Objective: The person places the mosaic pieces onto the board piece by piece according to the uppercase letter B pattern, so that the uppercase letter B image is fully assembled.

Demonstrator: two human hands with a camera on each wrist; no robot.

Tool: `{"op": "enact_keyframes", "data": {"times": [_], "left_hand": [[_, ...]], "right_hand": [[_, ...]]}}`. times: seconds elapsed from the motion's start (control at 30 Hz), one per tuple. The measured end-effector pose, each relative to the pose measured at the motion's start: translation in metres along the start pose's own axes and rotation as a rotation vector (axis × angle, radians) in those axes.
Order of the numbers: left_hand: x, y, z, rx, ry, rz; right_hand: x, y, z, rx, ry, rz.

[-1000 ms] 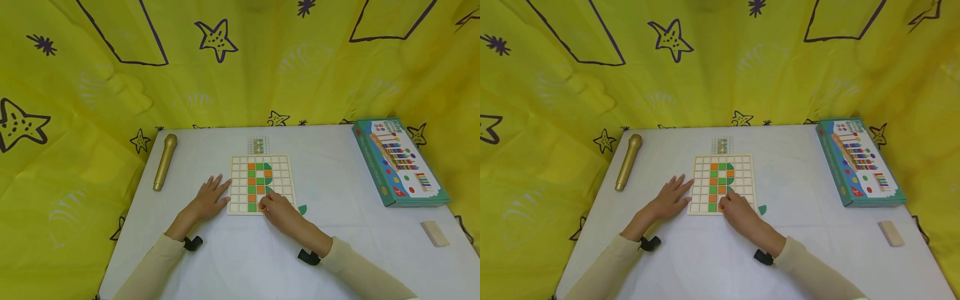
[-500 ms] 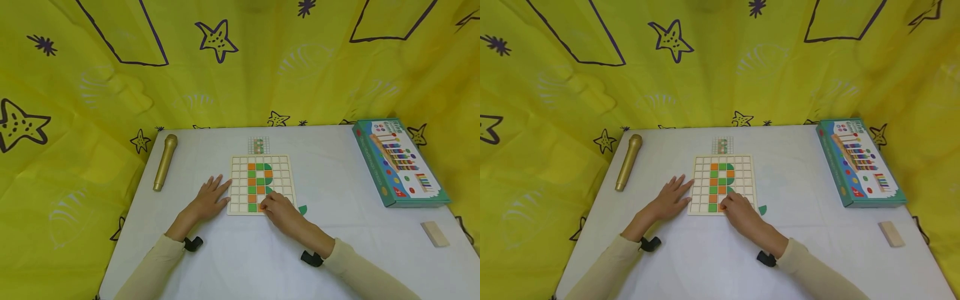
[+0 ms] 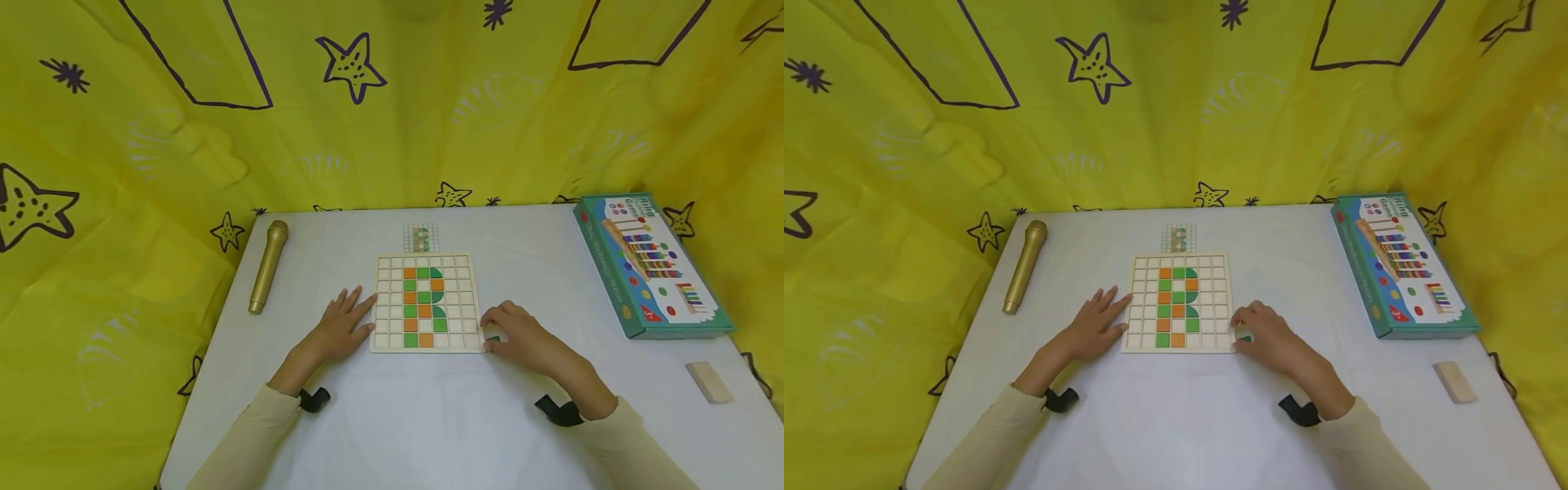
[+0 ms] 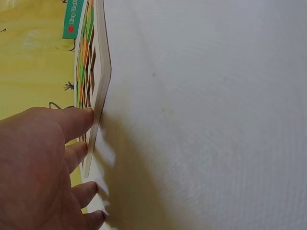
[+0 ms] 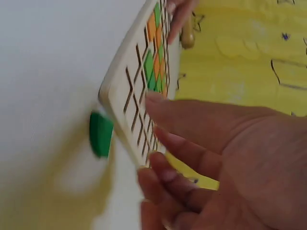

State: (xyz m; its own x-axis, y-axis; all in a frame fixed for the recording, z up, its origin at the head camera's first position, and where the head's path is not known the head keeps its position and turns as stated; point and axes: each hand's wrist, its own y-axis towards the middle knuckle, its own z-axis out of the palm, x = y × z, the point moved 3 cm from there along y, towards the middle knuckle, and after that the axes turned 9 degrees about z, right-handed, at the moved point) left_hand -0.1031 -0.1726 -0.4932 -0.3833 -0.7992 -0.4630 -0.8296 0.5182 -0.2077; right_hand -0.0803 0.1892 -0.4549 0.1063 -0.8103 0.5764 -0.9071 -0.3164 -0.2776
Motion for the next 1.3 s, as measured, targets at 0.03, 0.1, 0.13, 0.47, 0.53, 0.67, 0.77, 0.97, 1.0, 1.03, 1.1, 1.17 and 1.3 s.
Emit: {"op": "enact_keyframes", "data": {"times": [0.03,0.1,0.13,0.47,0.53,0.67,0.77,0.97,1.0,1.03,1.1,1.17,1.3], "left_hand": [[0.0,0.0,0.0,0.0,0.0,-0.002],[0.001,-0.001,0.0,-0.003,-0.003,-0.003],[0.001,-0.001,0.0,-0.003,-0.005,-0.003],[-0.002,-0.001,-0.002,-0.01,-0.014,-0.002],[-0.002,-0.001,-0.002,-0.008,-0.014,-0.002],[-0.002,0.0,-0.002,-0.004,-0.015,-0.004],[-0.001,0.0,-0.001,0.004,-0.008,-0.01],[0.0,-0.001,-0.001,0.009,-0.004,-0.014],[0.0,-0.001,-0.001,0.007,-0.005,-0.011],[0.0,-0.001,-0.001,0.006,-0.006,-0.01],[0.0,0.0,-0.001,0.01,-0.004,-0.01],[0.0,0.0,-0.001,0.009,-0.005,-0.01],[-0.001,0.0,-0.001,0.008,-0.007,-0.012]], "right_hand": [[-0.005,-0.002,-0.001,0.015,-0.003,0.009],[-0.014,-0.006,-0.001,0.039,-0.004,0.015],[-0.018,-0.008,0.0,0.048,-0.002,0.019],[-0.025,-0.012,0.017,-0.039,0.047,0.001],[-0.024,-0.013,0.021,-0.051,0.047,-0.004],[-0.022,-0.013,0.026,-0.077,0.037,0.006],[-0.021,-0.012,0.029,-0.097,0.031,0.012],[-0.02,-0.013,0.033,-0.126,0.013,0.006],[-0.02,-0.013,0.033,-0.136,0.008,0.004],[-0.02,-0.014,0.034,-0.147,0.003,-0.002],[-0.02,-0.016,0.034,-0.174,-0.012,-0.012],[-0.02,-0.018,0.034,-0.201,-0.026,-0.019],[-0.02,-0.02,0.033,-0.217,-0.033,-0.015]]}}
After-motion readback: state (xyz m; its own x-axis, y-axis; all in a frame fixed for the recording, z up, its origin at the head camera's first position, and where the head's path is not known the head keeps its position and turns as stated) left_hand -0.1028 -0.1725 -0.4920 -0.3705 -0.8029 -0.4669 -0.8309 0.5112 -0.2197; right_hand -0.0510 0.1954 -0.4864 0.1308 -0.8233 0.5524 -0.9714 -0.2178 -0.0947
